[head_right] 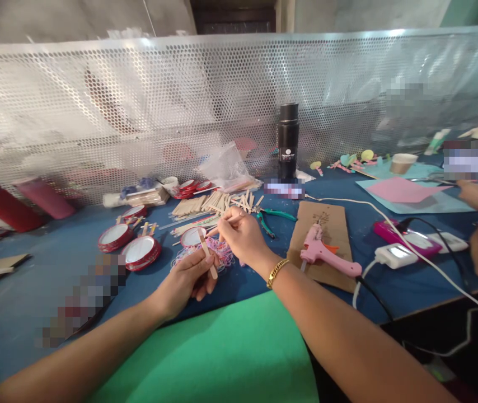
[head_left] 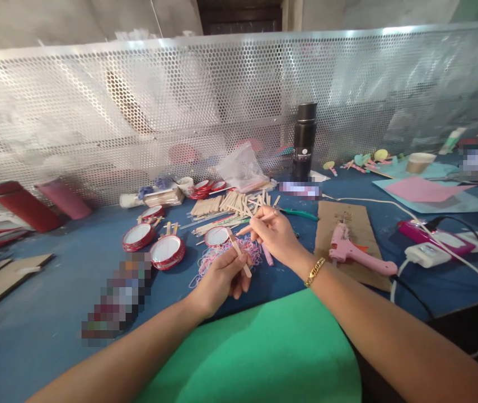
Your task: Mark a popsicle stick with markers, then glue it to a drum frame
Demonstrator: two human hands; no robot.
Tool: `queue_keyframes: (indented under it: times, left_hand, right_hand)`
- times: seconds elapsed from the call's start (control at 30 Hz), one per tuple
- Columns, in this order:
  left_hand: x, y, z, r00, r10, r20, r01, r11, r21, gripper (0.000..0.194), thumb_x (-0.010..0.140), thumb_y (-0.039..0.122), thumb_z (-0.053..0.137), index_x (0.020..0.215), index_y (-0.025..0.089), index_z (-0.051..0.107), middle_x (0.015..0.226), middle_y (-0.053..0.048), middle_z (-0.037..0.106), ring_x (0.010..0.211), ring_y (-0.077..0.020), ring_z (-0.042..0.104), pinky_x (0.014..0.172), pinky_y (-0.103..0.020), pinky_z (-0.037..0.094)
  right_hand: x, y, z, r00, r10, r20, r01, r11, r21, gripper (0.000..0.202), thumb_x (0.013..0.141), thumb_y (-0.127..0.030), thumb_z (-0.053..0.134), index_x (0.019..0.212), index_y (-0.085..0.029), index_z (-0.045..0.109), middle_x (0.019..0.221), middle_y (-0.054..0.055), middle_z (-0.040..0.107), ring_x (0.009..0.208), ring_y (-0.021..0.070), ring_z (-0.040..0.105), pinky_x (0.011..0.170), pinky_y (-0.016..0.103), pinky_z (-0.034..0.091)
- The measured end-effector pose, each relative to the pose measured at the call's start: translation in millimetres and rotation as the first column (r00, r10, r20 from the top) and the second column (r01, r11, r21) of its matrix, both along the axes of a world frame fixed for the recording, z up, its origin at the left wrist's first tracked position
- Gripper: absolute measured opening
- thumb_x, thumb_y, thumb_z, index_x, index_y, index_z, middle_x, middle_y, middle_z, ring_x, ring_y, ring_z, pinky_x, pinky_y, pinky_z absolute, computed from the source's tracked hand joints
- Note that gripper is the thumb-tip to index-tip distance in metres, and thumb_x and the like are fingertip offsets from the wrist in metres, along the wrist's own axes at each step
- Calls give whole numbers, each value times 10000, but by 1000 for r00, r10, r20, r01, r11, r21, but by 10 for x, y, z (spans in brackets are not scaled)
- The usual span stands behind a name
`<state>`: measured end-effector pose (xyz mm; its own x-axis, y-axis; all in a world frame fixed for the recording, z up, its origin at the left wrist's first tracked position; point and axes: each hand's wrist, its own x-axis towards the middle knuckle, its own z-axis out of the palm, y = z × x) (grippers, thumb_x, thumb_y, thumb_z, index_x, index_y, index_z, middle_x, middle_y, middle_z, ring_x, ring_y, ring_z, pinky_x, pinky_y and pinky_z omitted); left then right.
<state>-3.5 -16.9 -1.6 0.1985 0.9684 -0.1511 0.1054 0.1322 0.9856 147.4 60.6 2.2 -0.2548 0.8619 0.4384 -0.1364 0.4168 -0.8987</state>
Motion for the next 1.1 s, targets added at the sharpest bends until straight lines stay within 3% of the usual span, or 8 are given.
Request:
queue_keyframes:
  times: [1.1]
  left_hand:
    - [-18,11,-25,1000,1,13,0,1000,-19,337,865,529,604,849,196,558,486,42,604,336,-71,429,365,-180,240]
  right_hand:
    - [5,-13,6,1000,-17,14,17,999,29,206,899,-302,546,717,-214,507,567,-24,606,526,121,556,517,226,427]
